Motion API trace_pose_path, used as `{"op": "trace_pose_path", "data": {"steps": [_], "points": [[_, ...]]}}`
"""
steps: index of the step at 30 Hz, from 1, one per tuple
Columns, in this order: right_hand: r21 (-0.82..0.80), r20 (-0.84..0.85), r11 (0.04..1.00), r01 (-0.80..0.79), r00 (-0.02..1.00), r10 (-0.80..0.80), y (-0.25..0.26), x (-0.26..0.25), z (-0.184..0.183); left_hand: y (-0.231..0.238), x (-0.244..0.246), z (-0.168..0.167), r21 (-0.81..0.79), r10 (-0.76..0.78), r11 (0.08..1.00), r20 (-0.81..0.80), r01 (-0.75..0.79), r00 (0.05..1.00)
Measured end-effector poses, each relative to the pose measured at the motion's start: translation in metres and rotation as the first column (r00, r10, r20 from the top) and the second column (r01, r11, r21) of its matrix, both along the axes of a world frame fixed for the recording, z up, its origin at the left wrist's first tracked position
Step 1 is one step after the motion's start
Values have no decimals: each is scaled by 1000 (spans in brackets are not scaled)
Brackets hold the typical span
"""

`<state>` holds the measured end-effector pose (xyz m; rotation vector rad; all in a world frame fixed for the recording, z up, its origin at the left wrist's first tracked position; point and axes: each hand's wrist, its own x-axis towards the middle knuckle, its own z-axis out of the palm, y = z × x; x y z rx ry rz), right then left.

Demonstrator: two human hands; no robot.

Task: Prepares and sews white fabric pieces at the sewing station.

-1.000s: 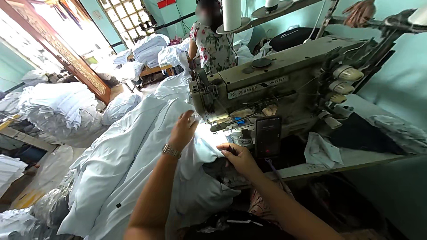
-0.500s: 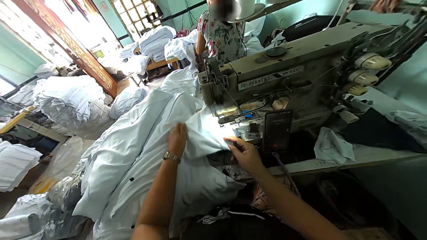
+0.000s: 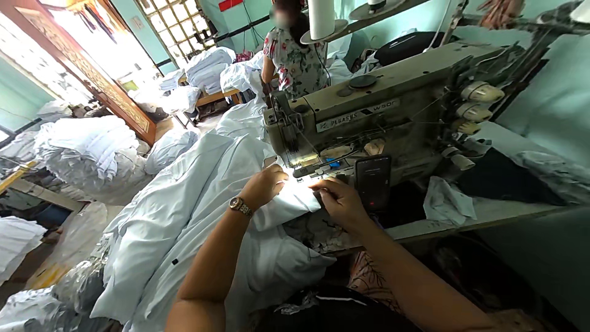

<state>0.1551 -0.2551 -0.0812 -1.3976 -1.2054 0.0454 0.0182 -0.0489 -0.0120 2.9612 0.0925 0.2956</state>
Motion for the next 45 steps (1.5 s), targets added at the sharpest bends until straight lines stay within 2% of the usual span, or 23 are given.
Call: {"op": "trace_pose_path", "data": {"steps": [3, 5, 6, 8, 10, 12, 15, 17, 19, 22, 25, 28, 29, 31, 33, 34, 36, 37, 40, 43, 45], "points": [[-132, 21, 989, -63, 998, 66, 8, 0, 4, -3, -4, 2, 39, 2, 999, -20, -1, 1000], [-256, 23, 963, -85, 995, 94, 12, 1, 8, -8, -13, 5, 90, 18, 996, 51, -23, 999], [-296, 21, 951, -86, 995, 97, 14, 1, 10, -12, -20, 11, 125, 44, 990, 115, -59, 992], [-362, -2, 929, -79, 996, 84, 15, 3, 16, -24, -37, 29, 224, 75, 961, 349, -161, 934], [-393, -11, 917, -60, 998, 60, 17, 3, 21, -36, -52, 49, 307, 8, 920, 607, -244, 795], [-399, -10, 915, -59, 998, 60, 19, 2, 20, -49, -57, 63, 371, -56, 883, 691, -287, 721], [-372, -87, 909, -189, 982, 169, 4, -5, 26, -65, -58, 68, 307, -22, 929, 602, -206, 798], [-263, -92, 910, -321, 947, 307, -18, -16, 33, -71, -62, 76, 111, 28, 991, 385, -77, 922], [-161, -17, 884, -440, 896, 443, -39, -27, 39, -76, -63, 81, -100, -65, 992, 114, 77, 991], [-124, 77, 846, -519, 845, 529, -47, -29, 42, -80, -49, 82, -218, -283, 944, -145, 248, 948], [-152, 23, 853, -499, 861, 508, -32, -19, 37, -71, -39, 94, -150, -306, 949, -239, 277, 921], [-247, -53, 903, -351, 936, 349, -15, -9, 15, -59, -44, 119, -198, -299, 945, -200, 260, 933], [-239, -86, 911, -335, 942, 324, -14, -10, 9, -58, -46, 125, -152, -255, 962, -192, 228, 948], [-179, -134, 915, -361, 931, 341, -15, -14, 1, -66, -47, 124, 119, -37, 991, -203, 62, 978], [-146, -173, 908, -392, 914, 367, -14, -15, -14, -81, -46, 108, 293, 116, 955, -246, -40, 962], [-134, -186, 905, -403, 908, 376, -13, -14, -21, -88, -46, 104, 278, 97, 961, -301, -10, 949], [-96, -205, 906, -413, 899, 388, -11, -11, -26, -92, -43, 101, 140, -7, 988, -405, 70, 914], [-89, -211, 908, -410, 899, 385, -11, -10, -25, -92, -42, 99, 119, -3, 991, -411, 57, 912], [-93, -201, 918, -386, 910, 362, -9, -9, -24, -96, -41, 90, 217, 79, 976, -362, 1, 929], [-83, -176, 924, -374, 918, 356, -7, -7, -26, -107, -38, 96, 167, 73, 986, -426, -1, 902], [-87, -179, 928, -362, 922, 343, -7, -9, -27, -104, -36, 87, 292, 158, 954, -319, -62, 935]]}}
